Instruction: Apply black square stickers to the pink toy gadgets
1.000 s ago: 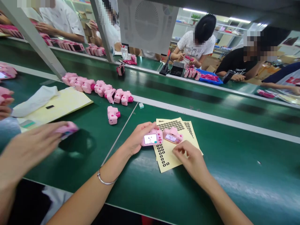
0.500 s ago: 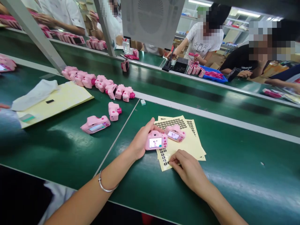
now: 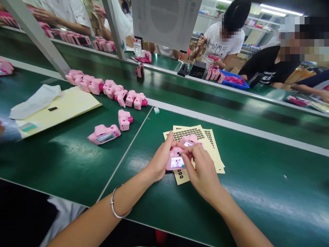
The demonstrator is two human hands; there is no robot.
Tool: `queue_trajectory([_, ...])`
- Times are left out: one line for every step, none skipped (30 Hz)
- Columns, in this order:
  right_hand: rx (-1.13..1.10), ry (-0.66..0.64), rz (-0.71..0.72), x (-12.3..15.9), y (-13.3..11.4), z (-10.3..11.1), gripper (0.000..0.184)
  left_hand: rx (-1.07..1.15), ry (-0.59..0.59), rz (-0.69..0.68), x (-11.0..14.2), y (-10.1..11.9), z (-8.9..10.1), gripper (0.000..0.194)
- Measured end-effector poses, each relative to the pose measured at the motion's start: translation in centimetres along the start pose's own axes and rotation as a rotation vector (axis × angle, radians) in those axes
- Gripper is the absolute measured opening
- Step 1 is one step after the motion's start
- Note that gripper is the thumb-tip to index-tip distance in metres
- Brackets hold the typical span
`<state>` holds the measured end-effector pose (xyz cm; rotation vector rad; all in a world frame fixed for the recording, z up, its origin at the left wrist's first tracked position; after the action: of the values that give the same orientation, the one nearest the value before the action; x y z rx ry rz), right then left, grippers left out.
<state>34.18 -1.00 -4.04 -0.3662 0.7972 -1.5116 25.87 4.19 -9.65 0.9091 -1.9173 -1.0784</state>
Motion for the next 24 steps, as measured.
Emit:
queue_trajectory([0.023, 0.013, 0.013, -0.2, -0.1, -0.1, 0.014, 0.004, -0.006, -0.002, 0.0, 0.0, -0.1, 0.064])
queue_trajectory([0.039, 0.022, 0.023, -0.3, -0.1, -0.2, 0.014, 0.005, -0.009, -0.007, 0.0, 0.0, -0.2, 0.064])
queue_trajectory([0.046, 0.029, 0.031, -0.3, -0.2, -0.3, 0.014, 0.003, -0.012, -0.012, 0.0, 0.0, -0.2, 0.063])
queue_trajectory([0.052, 0.035, 0.037, -0.3, -0.2, -0.3, 0.014, 0.001, -0.017, -0.019, 0.0, 0.0, -0.3, 0.062])
queue_trajectory([0.059, 0.043, 0.041, -0.2, -0.2, -0.2, 0.013, 0.0, -0.022, -0.026, 0.0, 0.0, -0.4, 0.062])
queue_trajectory([0.069, 0.05, 0.047, -0.2, -0.2, -0.2, 0.013, 0.0, -0.024, -0.034, 0.0, 0.0, -0.4, 0.061])
queue_trajectory([0.079, 0.058, 0.051, -0.1, -0.3, -0.1, 0.013, -0.005, -0.023, -0.045, 0.0, 0.1, -0.4, 0.061])
queue_trajectory([0.088, 0.066, 0.056, -0.1, -0.3, -0.1, 0.012, -0.016, -0.018, -0.059, 0.0, 0.1, -0.4, 0.062])
queue_trajectory([0.097, 0.074, 0.059, 0.0, -0.4, -0.1, 0.012, -0.033, -0.014, -0.074, 0.0, 0.2, -0.3, 0.062])
queue_trajectory([0.105, 0.079, 0.059, 0.0, -0.4, -0.1, 0.012, -0.056, -0.01, -0.088, -0.1, 0.3, -0.3, 0.063])
queue_trajectory([0.11, 0.081, 0.061, 0.0, -0.4, -0.1, 0.011, -0.079, -0.009, -0.099, -0.1, 0.3, -0.2, 0.064])
queue_trajectory([0.114, 0.082, 0.062, 0.0, -0.5, -0.1, 0.011, -0.099, -0.012, -0.109, -0.1, 0.4, -0.2, 0.065])
queue_trajectory([0.113, 0.082, 0.063, 0.0, -0.5, -0.1, 0.011, -0.114, -0.015, -0.119, -0.1, 0.4, -0.2, 0.065])
queue_trajectory([0.109, 0.081, 0.067, 0.0, -0.5, -0.2, 0.011, -0.127, -0.018, -0.129, -0.2, 0.5, -0.2, 0.065])
queue_trajectory([0.104, 0.08, 0.071, 0.0, -0.5, -0.2, 0.011, -0.145, -0.019, -0.143, -0.2, 0.6, -0.2, 0.066])
queue_trajectory([0.096, 0.08, 0.076, 0.0, -0.6, -0.2, 0.012, -0.172, -0.018, -0.162, -0.2, 0.7, -0.1, 0.066])
queue_trajectory([0.086, 0.079, 0.08, 0.0, -0.6, -0.2, 0.012, -0.205, -0.014, -0.185, -0.2, 0.8, 0.0, 0.066])
queue_trajectory([0.073, 0.079, 0.082, 0.1, -0.6, -0.2, 0.013, -0.244, -0.006, -0.209, -0.2, 1.0, 0.1, 0.065])
queue_trajectory([0.055, 0.081, 0.077, 0.0, -0.5, -0.1, 0.013, -0.29, 0.005, -0.235, -0.2, 1.2, 0.2, 0.065])
queue_trajectory([0.029, 0.093, 0.054, 0.0, -0.2, 0.0, 0.014, -0.339, 0.021, -0.265, -0.2, 1.5, 0.4, 0.064])
queue_trajectory([-0.002, 0.114, 0.006, -0.1, 0.3, 0.3, 0.016, -0.387, 0.038, -0.297, -0.1, 1.8, 0.6, 0.063])
queue_trajectory([-0.042, 0.132, -0.059, -0.3, 1.1, 0.6, 0.019, -0.428, 0.048, -0.326, 0.0, 2.1, 0.7, 0.062])
queue_trajectory([-0.092, 0.138, -0.132, -0.4, 2.0, 0.8, 0.024, -0.456, 0.045, -0.343, 0.0, 2.3, 0.7, 0.062])
queue_trajectory([-0.15, 0.12, -0.2, -0.6, 2.8, 0.8, 0.03, -0.467, 0.028, -0.349, 0.1, 2.3, 0.6, 0.062])
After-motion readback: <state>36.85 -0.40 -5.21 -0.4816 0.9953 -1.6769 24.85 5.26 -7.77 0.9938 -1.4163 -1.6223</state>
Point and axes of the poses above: each hand's wrist, its own x-axis away from the middle knuckle, its own z-axis out of the back of the hand, y = z × x, the point moved 9 cm from there along -x, towards the middle knuckle, and after that the axes turned 9 degrees about -z, right-handed, at the moved point
